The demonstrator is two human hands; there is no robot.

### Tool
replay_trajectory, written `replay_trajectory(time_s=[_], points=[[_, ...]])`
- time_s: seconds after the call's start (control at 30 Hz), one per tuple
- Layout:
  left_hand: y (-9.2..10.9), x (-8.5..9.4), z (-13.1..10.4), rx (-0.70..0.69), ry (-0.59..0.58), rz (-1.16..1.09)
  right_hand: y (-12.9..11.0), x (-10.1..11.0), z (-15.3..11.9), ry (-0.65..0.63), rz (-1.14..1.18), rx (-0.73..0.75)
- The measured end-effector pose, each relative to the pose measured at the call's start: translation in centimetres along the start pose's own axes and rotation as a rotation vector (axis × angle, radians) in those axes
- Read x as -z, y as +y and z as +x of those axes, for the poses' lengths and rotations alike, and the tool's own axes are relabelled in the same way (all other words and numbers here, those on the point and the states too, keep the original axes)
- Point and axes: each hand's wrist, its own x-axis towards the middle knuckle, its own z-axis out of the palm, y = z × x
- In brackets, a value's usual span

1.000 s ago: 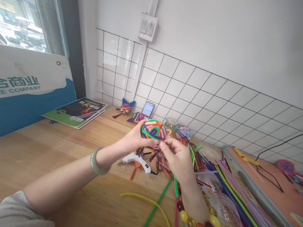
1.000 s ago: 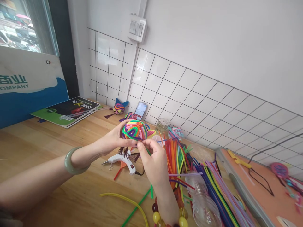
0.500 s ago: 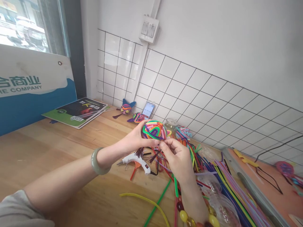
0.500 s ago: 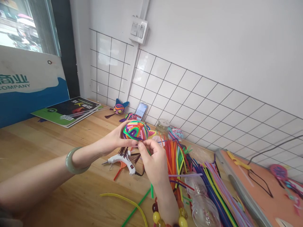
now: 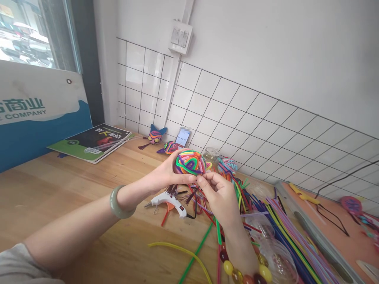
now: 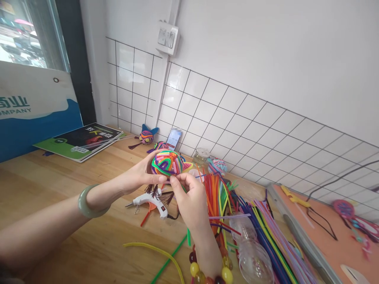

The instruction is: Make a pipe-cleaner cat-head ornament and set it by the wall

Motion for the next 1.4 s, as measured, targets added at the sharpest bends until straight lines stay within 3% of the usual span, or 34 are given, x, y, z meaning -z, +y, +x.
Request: replay_trajectory(time_s=[0.3,0.53,1.4], points=[[0.11,-0.28,0.56,-0.040,-0.090,-0.144,-0.18,-0.14,0.12,0.017,-0.014,-0.005],[0.38,-0.08,0.60,0.089,-0.022,-0.226,0.09,-0.04,0.18,0.018,0.010,-0.014],[0.49,-0.40,0.52,0.121,0.044,-0.189,-0.03,-0.02,0.10,0.002,-0.052,0.003]])
